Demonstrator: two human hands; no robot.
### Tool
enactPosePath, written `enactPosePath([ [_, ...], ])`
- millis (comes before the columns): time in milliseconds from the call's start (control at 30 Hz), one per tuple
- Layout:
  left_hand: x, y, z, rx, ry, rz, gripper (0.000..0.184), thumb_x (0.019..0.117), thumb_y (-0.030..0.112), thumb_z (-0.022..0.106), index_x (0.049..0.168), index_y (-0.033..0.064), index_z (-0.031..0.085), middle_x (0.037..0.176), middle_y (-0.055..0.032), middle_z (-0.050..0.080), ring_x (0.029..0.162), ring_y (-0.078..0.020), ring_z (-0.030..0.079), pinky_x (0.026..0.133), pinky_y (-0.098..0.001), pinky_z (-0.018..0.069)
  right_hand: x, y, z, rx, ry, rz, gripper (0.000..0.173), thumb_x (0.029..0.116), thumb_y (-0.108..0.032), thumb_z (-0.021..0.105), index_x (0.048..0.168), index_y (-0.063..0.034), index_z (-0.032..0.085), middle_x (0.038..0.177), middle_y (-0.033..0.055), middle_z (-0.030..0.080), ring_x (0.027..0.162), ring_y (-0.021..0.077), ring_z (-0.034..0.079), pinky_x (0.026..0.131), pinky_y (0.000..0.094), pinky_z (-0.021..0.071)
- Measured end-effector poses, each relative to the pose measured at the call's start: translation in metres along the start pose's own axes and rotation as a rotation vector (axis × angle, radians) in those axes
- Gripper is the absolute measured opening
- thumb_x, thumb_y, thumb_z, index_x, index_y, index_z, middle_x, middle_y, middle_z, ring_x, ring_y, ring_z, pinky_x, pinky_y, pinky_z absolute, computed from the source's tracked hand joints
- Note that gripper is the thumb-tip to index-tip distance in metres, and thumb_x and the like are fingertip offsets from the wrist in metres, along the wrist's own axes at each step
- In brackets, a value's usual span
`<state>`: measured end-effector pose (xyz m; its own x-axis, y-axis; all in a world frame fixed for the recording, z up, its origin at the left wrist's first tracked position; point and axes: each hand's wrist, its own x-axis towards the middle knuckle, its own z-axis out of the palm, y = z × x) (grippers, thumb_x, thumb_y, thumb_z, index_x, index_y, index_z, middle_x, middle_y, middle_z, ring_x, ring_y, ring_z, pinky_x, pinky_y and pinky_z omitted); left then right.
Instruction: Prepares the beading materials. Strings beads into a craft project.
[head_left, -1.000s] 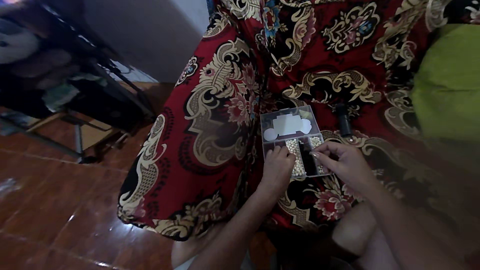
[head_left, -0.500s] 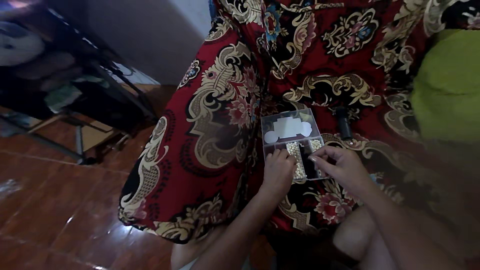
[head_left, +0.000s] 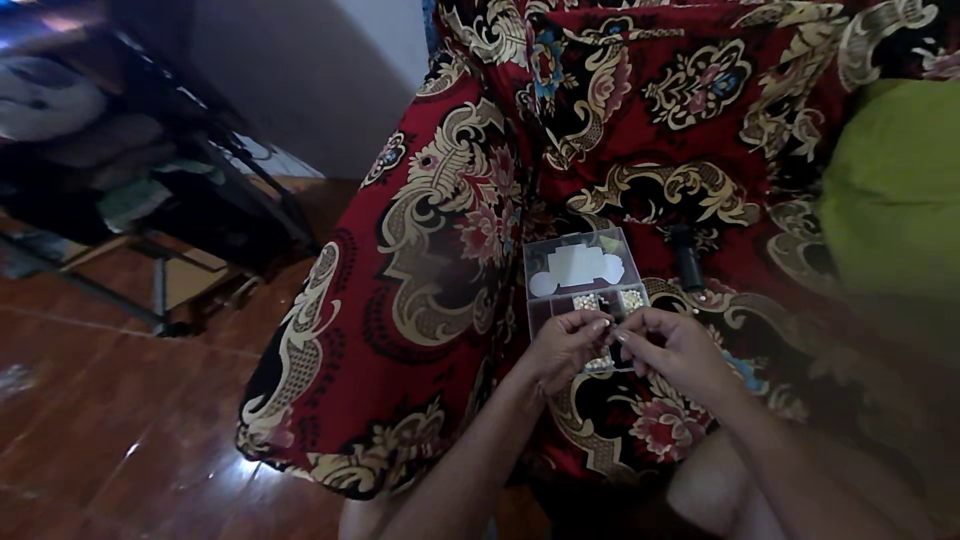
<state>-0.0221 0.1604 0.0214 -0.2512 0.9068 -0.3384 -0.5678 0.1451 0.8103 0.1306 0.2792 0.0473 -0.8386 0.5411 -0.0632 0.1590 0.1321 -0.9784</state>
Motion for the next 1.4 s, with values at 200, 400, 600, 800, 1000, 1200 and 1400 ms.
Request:
enactPosePath([
  [200, 0.001, -0.001, -0.002, -0.026, -0.052, -0.016, 0.02, 0.1059, 0.005, 0.045, 0.107, 0.0066, 0.065, 0.092, 0.0021, 0.071, 0.081, -0.0085, 0.069, 0.08, -0.0277, 0.0586, -0.001, -0.002, 0.001, 0.051, -0.021, 0.031, 0.007, 0.0951, -0.011, 0.064, 0.093, -0.0071, 0.069, 0.074, -0.0049, 0.07, 0.055, 0.0017, 0.063, 0.053, 0.017, 0.054],
  [400, 0.001, -0.001, -0.002, -0.009, -0.065, -0.014, 0.019, 0.1068, 0.007, 0.045, 0.105, 0.0087, 0.064, 0.092, 0.0025, 0.07, 0.082, -0.0082, 0.069, 0.08, -0.0277, 0.0583, -0.002, -0.001, 0.001, 0.049, -0.019, 0.032, 0.007, 0.0949, -0.013, 0.064, 0.092, -0.0081, 0.069, 0.073, -0.0045, 0.071, 0.054, 0.0021, 0.063, 0.051, 0.0174, 0.0535],
  [600, 0.002, -0.001, -0.003, -0.105, -0.025, -0.068, 0.018, 0.1085, 0.01, 0.042, 0.107, 0.01, 0.06, 0.094, 0.0023, 0.069, 0.083, -0.0076, 0.068, 0.081, -0.0253, 0.0575, -0.002, -0.003, 0.001, 0.041, -0.006, 0.031, 0.007, 0.0945, -0.013, 0.065, 0.091, -0.0088, 0.069, 0.07, -0.0058, 0.069, 0.054, 0.0014, 0.062, 0.051, 0.0169, 0.0529],
  [800, 0.003, 0.0, -0.003, -0.209, 0.003, -0.098, 0.019, 0.1079, 0.009, 0.04, 0.111, 0.0111, 0.059, 0.092, 0.0016, 0.069, 0.081, -0.0078, 0.068, 0.079, -0.0247, 0.0575, -0.002, -0.003, 0.001, 0.048, -0.011, 0.033, 0.008, 0.0956, -0.014, 0.065, 0.091, -0.0086, 0.069, 0.07, -0.0058, 0.069, 0.053, 0.001, 0.061, 0.05, 0.0165, 0.0519],
  [1000, 0.003, 0.0, -0.003, -0.232, 0.006, -0.106, 0.021, 0.1076, 0.009, 0.042, 0.117, 0.0084, 0.06, 0.091, 0.0009, 0.069, 0.08, -0.0084, 0.068, 0.079, -0.025, 0.0582, -0.002, -0.003, 0.001, 0.065, -0.009, 0.032, 0.007, 0.0952, -0.014, 0.065, 0.091, -0.0089, 0.069, 0.07, -0.0057, 0.068, 0.053, 0.0015, 0.061, 0.05, 0.0167, 0.0523],
  [1200, 0.003, -0.01, -0.002, -0.203, -0.051, -0.085, 0.021, 0.1088, 0.012, 0.041, 0.118, 0.0104, 0.059, 0.095, 0.0021, 0.069, 0.083, -0.0083, 0.067, 0.08, -0.0266, 0.0569, -0.002, -0.003, 0.002, 0.06, -0.018, 0.039, 0.007, 0.0947, -0.014, 0.065, 0.092, -0.0087, 0.069, 0.071, -0.0054, 0.069, 0.053, 0.0016, 0.061, 0.05, 0.0169, 0.0525],
  [1400, 0.002, -0.016, -0.001, -0.275, -0.138, -0.109, 0.02, 0.1095, 0.016, 0.04, 0.115, 0.0111, 0.058, 0.099, -0.0002, 0.072, 0.088, -0.0103, 0.07, 0.084, -0.0279, 0.0574, -0.002, -0.001, 0.003, 0.041, -0.035, 0.035, 0.008, 0.0955, -0.014, 0.064, 0.092, -0.0083, 0.068, 0.072, -0.005, 0.07, 0.054, 0.0018, 0.063, 0.051, 0.0174, 0.0535],
])
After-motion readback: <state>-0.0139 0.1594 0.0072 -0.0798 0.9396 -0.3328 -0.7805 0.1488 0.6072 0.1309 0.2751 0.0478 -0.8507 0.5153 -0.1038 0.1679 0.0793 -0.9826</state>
